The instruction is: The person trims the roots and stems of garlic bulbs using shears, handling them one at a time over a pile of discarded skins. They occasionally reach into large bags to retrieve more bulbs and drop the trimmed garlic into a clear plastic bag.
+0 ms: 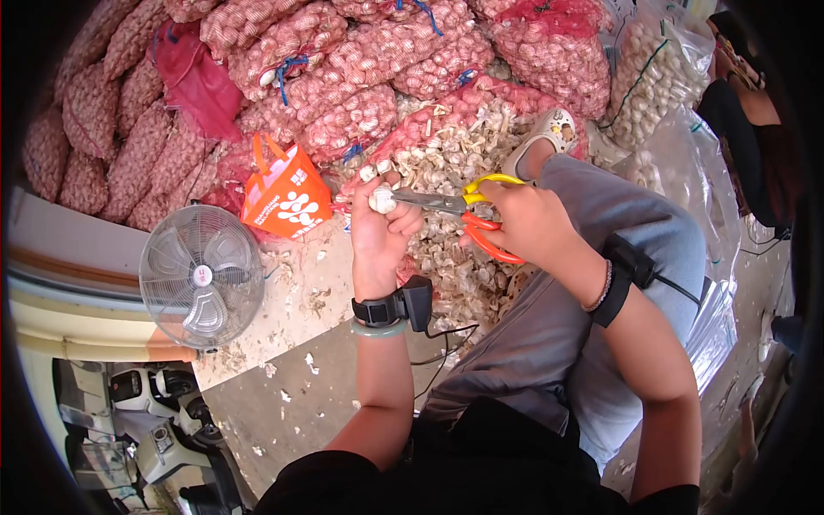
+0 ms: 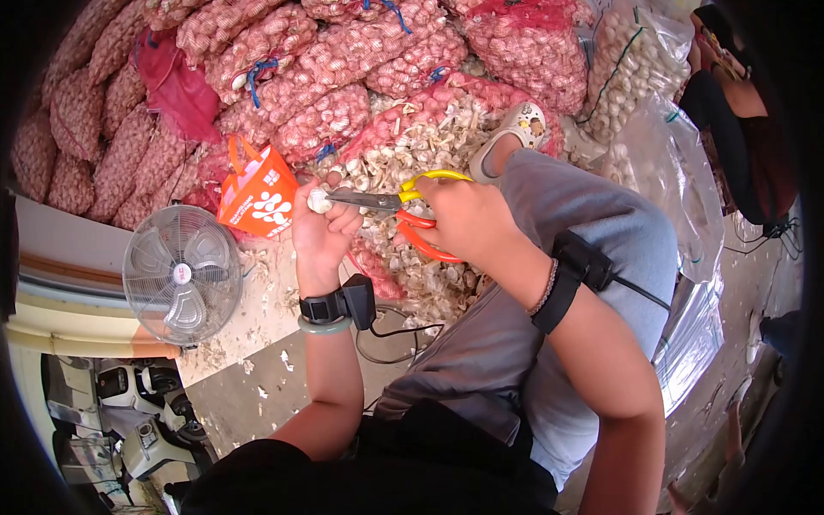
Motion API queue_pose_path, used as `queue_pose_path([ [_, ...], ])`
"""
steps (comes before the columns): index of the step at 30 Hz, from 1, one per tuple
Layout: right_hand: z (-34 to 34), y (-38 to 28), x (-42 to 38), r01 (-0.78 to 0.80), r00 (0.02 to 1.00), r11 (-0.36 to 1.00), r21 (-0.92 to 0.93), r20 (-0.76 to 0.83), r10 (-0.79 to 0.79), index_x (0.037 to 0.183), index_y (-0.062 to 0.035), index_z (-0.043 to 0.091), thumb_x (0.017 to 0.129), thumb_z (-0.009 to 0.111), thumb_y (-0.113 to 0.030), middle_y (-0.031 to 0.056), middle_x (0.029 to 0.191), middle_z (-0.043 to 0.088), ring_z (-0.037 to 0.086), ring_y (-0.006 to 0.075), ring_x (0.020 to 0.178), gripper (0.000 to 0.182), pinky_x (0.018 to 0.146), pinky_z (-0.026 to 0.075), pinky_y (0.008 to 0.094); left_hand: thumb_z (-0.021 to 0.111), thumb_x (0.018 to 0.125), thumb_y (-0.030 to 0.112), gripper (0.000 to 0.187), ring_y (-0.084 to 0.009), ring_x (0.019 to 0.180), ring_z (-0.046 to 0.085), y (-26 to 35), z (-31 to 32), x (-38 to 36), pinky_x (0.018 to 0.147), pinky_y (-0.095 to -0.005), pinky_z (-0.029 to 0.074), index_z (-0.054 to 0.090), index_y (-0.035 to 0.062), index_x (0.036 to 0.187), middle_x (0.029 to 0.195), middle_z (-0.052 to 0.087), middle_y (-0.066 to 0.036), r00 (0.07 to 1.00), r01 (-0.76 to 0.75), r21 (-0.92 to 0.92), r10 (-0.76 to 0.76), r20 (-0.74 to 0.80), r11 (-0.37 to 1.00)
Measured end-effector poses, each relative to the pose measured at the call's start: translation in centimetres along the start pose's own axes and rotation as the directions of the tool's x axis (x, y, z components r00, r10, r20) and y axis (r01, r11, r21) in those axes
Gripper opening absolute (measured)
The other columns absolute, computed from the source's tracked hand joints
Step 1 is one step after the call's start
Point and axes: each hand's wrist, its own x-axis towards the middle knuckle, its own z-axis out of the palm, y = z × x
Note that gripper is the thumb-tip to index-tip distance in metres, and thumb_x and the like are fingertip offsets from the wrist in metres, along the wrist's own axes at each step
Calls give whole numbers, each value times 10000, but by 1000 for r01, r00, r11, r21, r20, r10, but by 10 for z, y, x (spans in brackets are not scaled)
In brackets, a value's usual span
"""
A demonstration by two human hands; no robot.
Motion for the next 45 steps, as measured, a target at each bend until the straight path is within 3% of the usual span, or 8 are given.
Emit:
queue_pose_path([
  [8,-5,2,2,-160,985,985,69,-50,164,937,-22,566,704,661,-505,144,674,599,617,302,611,544,542,501,375,437,864,321,247,-91,442,252,2,1,-1,460,-241,232,528,94,900,541,291,21,984,-152,93,142,108,984],
  [14,5,3,-1,77,981,997,-29,-174,-81,1021,9,498,662,679,-541,164,879,562,594,316,833,681,706,492,408,446,856,328,202,-78,423,239,2,8,-4,448,-234,216,505,134,863,516,310,17,988,-138,7,138,-62,990],
  [17,3,2,-1,89,983,993,-76,-156,-100,1024,8,501,665,672,-546,170,900,569,588,315,883,682,727,486,412,474,850,317,237,-78,451,278,1,1,-2,464,-227,243,530,95,912,548,331,13,994,-105,-20,105,39,994],
  [22,-4,-4,0,-40,996,999,26,78,38,1016,-15,533,679,648,-555,172,865,606,626,307,798,647,653,503,404,461,846,308,222,-76,459,282,-1,4,-2,467,-226,242,501,99,910,622,382,14,985,-171,53,170,13,984],
  [32,3,3,1,-26,998,1000,16,57,25,900,-18,564,733,622,-510,153,639,605,625,313,613,522,553,502,405,438,829,285,195,-95,500,278,1,1,-2,492,-234,238,443,106,907,660,375,-1,926,-369,255,328,189,894],
  [35,0,-1,2,-141,989,990,-26,32,141,884,0,558,738,631,-504,164,650,607,626,314,616,530,559,500,415,426,864,290,198,-102,529,304,-4,6,-2,497,-232,246,448,106,935,656,365,-5,928,-370,267,364,76,890],
  [38,-8,-2,4,-267,964,955,130,29,266,873,20,541,743,644,-468,167,656,606,622,337,636,516,585,499,424,391,924,315,227,-106,559,332,-9,12,1,506,-234,267,451,103,977,666,366,-9,925,-328,430,378,-33,841],
  [45,-2,-1,8,-5,975,897,442,-197,103,918,37,505,720,713,-245,225,732,575,595,376,692,403,592,458,423,396,952,376,388,-98,593,377,-43,52,-13,553,-246,329,445,33,1127,722,432,-4,991,-127,601,128,41,789],
])
